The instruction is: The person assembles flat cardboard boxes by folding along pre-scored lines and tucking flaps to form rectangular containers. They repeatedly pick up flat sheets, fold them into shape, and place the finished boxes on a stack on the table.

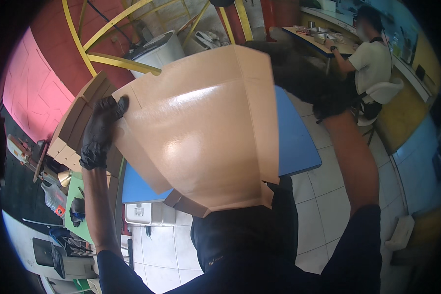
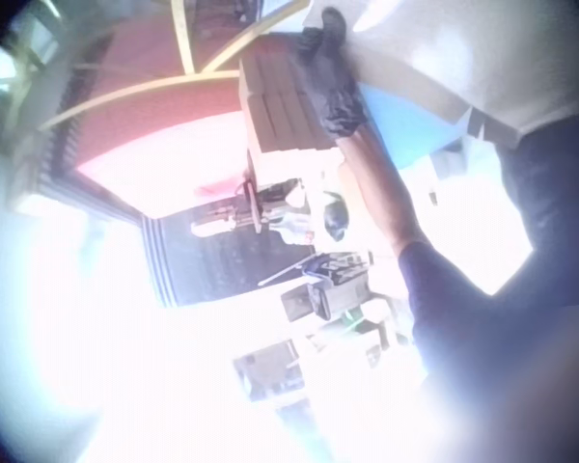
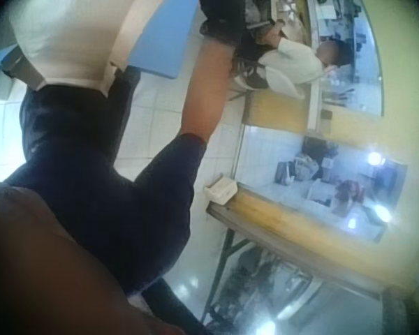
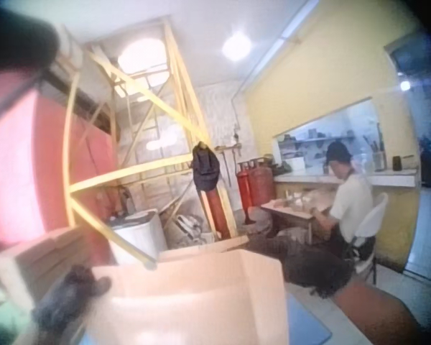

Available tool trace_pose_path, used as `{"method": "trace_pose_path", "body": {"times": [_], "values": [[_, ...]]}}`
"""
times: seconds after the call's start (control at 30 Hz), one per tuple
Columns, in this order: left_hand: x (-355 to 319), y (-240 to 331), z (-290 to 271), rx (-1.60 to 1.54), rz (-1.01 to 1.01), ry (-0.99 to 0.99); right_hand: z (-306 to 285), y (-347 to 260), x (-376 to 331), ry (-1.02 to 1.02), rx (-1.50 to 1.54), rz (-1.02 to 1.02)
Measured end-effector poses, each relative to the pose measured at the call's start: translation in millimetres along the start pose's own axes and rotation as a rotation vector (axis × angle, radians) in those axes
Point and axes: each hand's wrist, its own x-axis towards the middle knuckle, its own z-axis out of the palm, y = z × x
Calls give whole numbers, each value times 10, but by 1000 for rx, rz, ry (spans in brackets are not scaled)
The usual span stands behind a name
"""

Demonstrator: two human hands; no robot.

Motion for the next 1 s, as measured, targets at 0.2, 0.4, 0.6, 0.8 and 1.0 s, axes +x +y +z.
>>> {"method": "trace_pose_path", "body": {"times": [0.2, 0.4, 0.6, 0.8, 1.0], "values": [[-21, 8, 27, 13, -30, 1, 291, -516, 358, -57, 798, 560], [-14, -118, -16, 21, -1, -14, 337, -716, 462, 85, 784, 455], [-69, -420, -132, -651, -53, 3, 227, -408, 304, 98, 124, -125], [-207, -562, 311, -319, 190, 84, 408, -258, 322, 54, 727, 174], [-144, -497, 811, -483, 89, 380, 486, -682, 185, 157, 683, 225]]}}
